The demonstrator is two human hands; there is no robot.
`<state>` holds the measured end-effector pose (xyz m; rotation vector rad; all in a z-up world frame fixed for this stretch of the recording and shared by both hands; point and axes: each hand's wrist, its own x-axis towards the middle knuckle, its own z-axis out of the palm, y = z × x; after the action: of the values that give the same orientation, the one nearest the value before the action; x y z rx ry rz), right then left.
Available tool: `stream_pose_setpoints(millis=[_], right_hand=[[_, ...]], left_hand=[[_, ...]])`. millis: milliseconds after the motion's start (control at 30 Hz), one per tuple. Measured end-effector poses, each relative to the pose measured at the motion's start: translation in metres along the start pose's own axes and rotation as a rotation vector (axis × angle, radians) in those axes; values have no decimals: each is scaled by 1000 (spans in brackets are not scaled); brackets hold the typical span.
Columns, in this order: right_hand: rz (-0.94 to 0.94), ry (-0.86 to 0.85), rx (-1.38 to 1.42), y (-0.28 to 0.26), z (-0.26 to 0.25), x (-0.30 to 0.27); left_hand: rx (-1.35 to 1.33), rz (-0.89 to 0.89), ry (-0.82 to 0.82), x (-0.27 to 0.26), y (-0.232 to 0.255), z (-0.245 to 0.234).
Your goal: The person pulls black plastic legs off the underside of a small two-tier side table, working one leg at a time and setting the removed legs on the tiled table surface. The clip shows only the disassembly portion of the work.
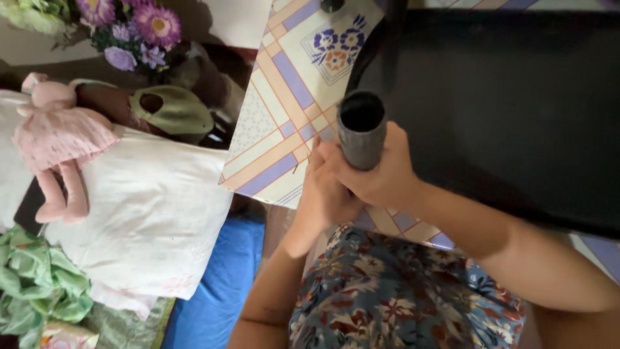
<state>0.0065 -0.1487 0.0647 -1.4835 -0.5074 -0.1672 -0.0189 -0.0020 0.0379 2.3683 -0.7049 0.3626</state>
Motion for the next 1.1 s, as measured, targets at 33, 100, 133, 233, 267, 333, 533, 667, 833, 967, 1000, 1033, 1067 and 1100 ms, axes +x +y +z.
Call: stream_pose_setpoints(millis=[33, 100, 133, 233, 267, 333, 533, 667, 833, 967, 1000, 1033, 1067, 1100], right_hand=[[-24, 77, -62, -3, 1, -4], [27, -118, 18, -12, -5, 4], [48, -217, 52, -18, -11, 14], [187, -773, 381, -45, -38, 54], [161, -847, 420, -50, -41, 62], [97, -993, 482, -50, -37, 77], [-174, -581, 191, -41, -29, 46], [-127, -273, 194, -43, -18, 18], [-87, -51, 98, -42, -5, 10], [-167, -9, 88, -44, 2, 0], [-184, -45, 98, -47, -2, 4], [-200, -81, 107, -52, -7, 7], [-63, -167, 155, -57, -9, 10], [73, -257, 202, -59, -16, 19]], left_hand=[[65, 38, 13, -1, 4, -1], [-58, 29, 80, 3, 8, -5], [-122, 27, 118, 7, 8, -5], [-550, -189, 89, 5, 10, -4], [-443, -284, -38, 1, 10, -1], [-214, -440, -287, -4, 9, 4], [-117, -449, -350, -19, -17, 18], [-414, -310, -96, -46, -34, 32], [-487, -336, -74, -50, -44, 45], [-443, -298, -66, -51, -39, 41], [-414, -275, -61, -47, -37, 38], [-372, -237, -65, -43, -34, 36], [-307, -202, -81, -44, -30, 28], [-224, -147, -102, -40, -27, 25]])
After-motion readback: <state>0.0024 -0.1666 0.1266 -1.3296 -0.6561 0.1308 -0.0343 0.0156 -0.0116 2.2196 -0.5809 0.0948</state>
